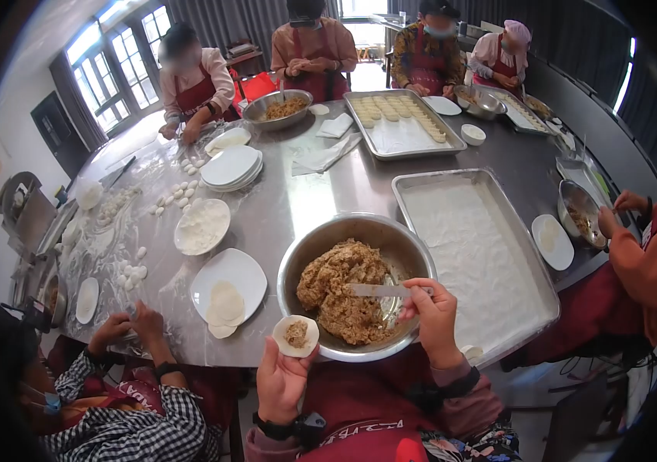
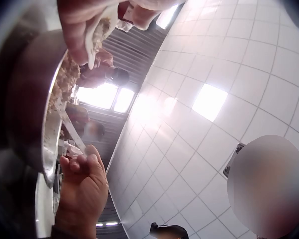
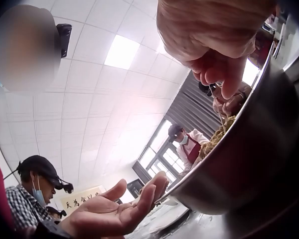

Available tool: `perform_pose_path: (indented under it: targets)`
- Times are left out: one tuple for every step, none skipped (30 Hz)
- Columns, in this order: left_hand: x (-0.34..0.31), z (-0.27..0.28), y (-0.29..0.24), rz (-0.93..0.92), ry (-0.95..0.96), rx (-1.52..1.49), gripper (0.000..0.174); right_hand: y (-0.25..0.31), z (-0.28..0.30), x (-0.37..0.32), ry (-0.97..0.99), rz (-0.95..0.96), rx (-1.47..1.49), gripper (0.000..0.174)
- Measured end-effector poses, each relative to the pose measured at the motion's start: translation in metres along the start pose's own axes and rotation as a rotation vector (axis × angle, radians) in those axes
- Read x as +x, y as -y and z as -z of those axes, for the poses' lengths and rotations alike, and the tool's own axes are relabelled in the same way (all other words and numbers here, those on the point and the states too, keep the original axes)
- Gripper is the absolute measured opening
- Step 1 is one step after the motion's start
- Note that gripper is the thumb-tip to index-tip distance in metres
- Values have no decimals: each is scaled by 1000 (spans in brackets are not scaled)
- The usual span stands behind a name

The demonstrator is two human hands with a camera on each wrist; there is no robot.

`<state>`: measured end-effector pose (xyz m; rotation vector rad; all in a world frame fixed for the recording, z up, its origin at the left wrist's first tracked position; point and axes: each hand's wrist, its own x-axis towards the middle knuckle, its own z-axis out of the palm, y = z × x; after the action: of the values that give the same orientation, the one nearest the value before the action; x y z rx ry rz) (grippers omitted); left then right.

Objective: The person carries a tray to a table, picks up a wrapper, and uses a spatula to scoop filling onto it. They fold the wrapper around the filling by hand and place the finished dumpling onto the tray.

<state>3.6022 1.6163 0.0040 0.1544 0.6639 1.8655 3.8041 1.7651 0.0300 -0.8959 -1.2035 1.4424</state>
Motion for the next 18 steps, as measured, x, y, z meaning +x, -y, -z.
perform_pose_path:
  targets:
    - [0, -2, -1, 1, 17, 11, 48, 3, 2, 2, -33, -30, 44, 17]
    - [1, -3, -1, -8, 19, 13, 48, 2, 5, 3, -18, -17, 88, 17]
    - [2, -5, 0, -7, 25, 10, 50, 4, 7, 3, -15, -15, 94, 17]
    - [3, -7, 1, 0, 29, 8, 52, 7, 9, 2, -7, -10, 147, 17]
    - [3, -10, 1, 3, 26, 9, 52, 10, 11, -1, 2, -8, 195, 17]
    - [3, -15, 1, 2, 51, 27, 54, 13, 12, -5, 2, -12, 192, 17]
    - [4, -20, 1, -2, 76, 44, 57, 17, 12, -10, 36, 12, 159, 18]
    - [7, -22, 3, -8, 72, 42, 57, 21, 10, -15, 74, 37, 129, 18]
    - [9, -23, 5, 15, 92, 35, 60, 24, 8, -20, 84, 35, 131, 18]
    - [11, -25, 7, 36, 110, 25, 63, 27, 6, -27, 126, 80, 25, 18]
    - [13, -29, 8, 25, 101, 22, 63, 29, 4, -34, 169, 123, -80, 18]
    - [14, -33, 8, 39, 131, 24, 64, 31, 2, -39, 219, 201, -168, 17]
    - [15, -36, 8, 54, 163, 28, 65, 33, 0, -44, 232, 196, -167, 17]
    - [15, -37, 8, 60, 146, 45, 67, 35, -2, -48, 296, 398, -311, 18]
    - [15, -38, 8, 52, 139, 43, 67, 36, -5, -50, 358, 603, -454, 19]
    - [16, -37, 9, 60, 151, 34, 67, 33, -10, -51, 376, 766, -474, 23]
    - [16, -37, 10, 71, 162, 25, 67, 31, -12, -52, 382, 762, -472, 23]
    - [16, -39, 10, 65, 157, 21, 67, 29, -13, -55, 451, 890, -571, 25]
